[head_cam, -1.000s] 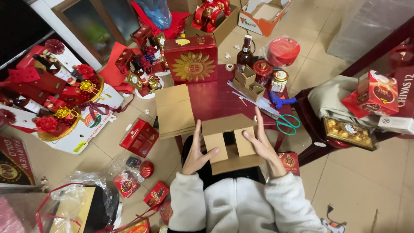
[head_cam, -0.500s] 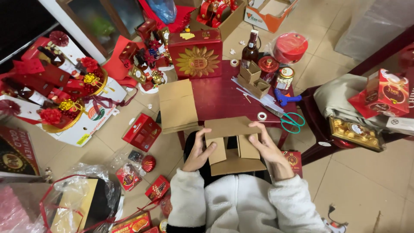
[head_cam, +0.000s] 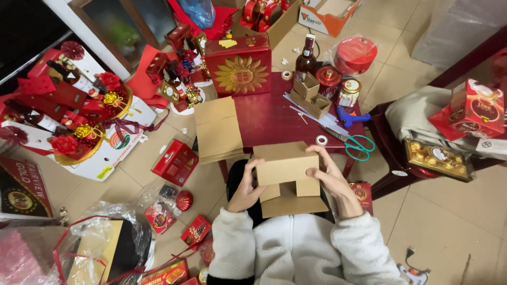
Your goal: Assembling and folding small cardboard gift boxes from flat templates
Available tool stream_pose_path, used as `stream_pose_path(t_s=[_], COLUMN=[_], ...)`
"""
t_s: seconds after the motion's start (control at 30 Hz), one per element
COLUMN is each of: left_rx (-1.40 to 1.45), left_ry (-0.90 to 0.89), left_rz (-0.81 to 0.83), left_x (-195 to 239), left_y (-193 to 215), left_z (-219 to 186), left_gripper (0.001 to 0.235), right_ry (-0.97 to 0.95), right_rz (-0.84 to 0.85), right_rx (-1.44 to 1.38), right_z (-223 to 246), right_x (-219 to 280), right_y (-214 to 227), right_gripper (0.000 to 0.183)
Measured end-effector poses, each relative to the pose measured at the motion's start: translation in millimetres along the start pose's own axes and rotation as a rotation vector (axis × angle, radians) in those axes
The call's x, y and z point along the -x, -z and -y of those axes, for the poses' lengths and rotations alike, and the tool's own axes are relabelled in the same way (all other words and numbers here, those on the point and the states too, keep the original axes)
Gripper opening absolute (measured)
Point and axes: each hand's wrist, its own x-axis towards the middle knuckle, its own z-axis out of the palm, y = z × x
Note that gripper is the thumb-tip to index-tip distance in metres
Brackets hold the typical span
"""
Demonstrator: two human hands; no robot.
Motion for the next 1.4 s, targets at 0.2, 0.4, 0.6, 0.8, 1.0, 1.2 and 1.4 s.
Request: stream_pose_path(t_s=[0.2,0.4,0.6,0.8,1.0,1.2,1.4], left_rx=[0.211,-0.308,-0.563,-0.969,-0.893,-0.153,0.007], left_ry=[0.111,0.037,0.102,0.346,0.34,0.664,0.524], left_rz=[0.102,-0.214,0.027,0.264,0.362,-0.216,-0.296], left_x=[-18.3,-22.9,-12.1,-21.6,-32.7,-30.6,-39.3], left_y=[-3.6,-11.0,-33.7,-32.4,-33.3,-26.9,-46.6], left_z=[-38.7,-25.0,33.6,64.5,56.0,28.6,-9.1], left_gripper=[0.104,0.093,0.102,0.11,0.097,0.092,0.091], right_ry=[0.149,0.119,0.018,-0.116,-0.144,0.132,0.101], right_rz=[0.033,0.223,0.305,0.321,0.307,-0.05,0.164], right_rx=[-0.027,0.254,0.959,1.083,0.988,0.307,0.285], right_z=[37.4,72.9,85.5,39.9,23.0,15.1,9.9], right_x=[-2.9,-2.1,-3.6,-13.8,-14.8,-14.7,-15.5], right_y=[-31.2,-36.7,-19.0,16.8,17.5,27.0,-13.1], right_gripper=[0.096,0.125,0.099,0.095,0.077,0.089,0.143])
